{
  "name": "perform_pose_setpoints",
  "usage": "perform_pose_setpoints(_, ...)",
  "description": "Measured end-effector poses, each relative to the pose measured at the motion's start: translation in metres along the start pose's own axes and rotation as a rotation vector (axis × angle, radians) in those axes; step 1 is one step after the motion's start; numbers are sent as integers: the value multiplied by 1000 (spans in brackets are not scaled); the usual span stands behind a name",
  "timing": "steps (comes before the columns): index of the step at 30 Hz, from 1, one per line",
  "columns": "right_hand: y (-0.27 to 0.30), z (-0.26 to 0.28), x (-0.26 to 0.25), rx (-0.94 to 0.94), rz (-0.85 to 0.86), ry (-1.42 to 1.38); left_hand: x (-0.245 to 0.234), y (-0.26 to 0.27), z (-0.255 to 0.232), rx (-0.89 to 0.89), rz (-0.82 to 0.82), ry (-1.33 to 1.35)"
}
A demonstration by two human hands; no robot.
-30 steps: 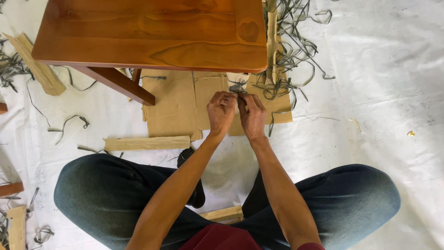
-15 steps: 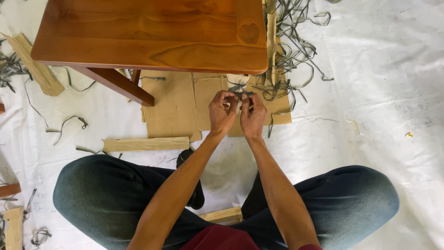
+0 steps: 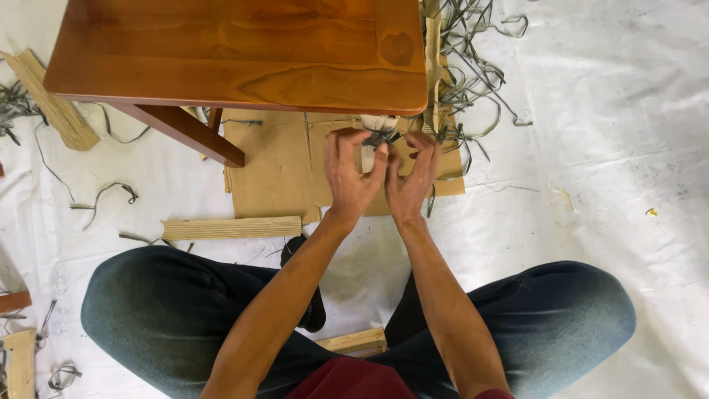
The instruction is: The person wraps cardboard around a wooden stool leg and secures it with plastic ties.
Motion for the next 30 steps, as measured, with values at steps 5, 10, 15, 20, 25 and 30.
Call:
perform_pose_setpoints(5,-4,25,7,-128,17,37,13,-16,-20,105,90,-186)
perform_pose_setpoints(10,-7,15,12,-22,56,23,25,-13,2,4,122,-166)
perform_pose_setpoints(15,-9,12,13,0,25,-83,24,-8,20,-176,160,128)
perform_pose_setpoints(20,-14,17,15,-123,39,-26,16,-9,13,-80,123,134)
perform_pose_setpoints(25,-14,19,14,-227,51,94,17,-5,8,-13,139,121)
perform_pose_setpoints(30,-18,18,3,-348,62,80,26,-4,17,-114,214,110)
Point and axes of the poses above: each hand's wrist, its own y-axis away from the middle knuckle, its own x-axis out of the palm, z = x × y, the point moved 10 cm from there along -y, towards the middle knuckle, and after that the axes turned 6 degrees about -y, right-handed, at the moved point
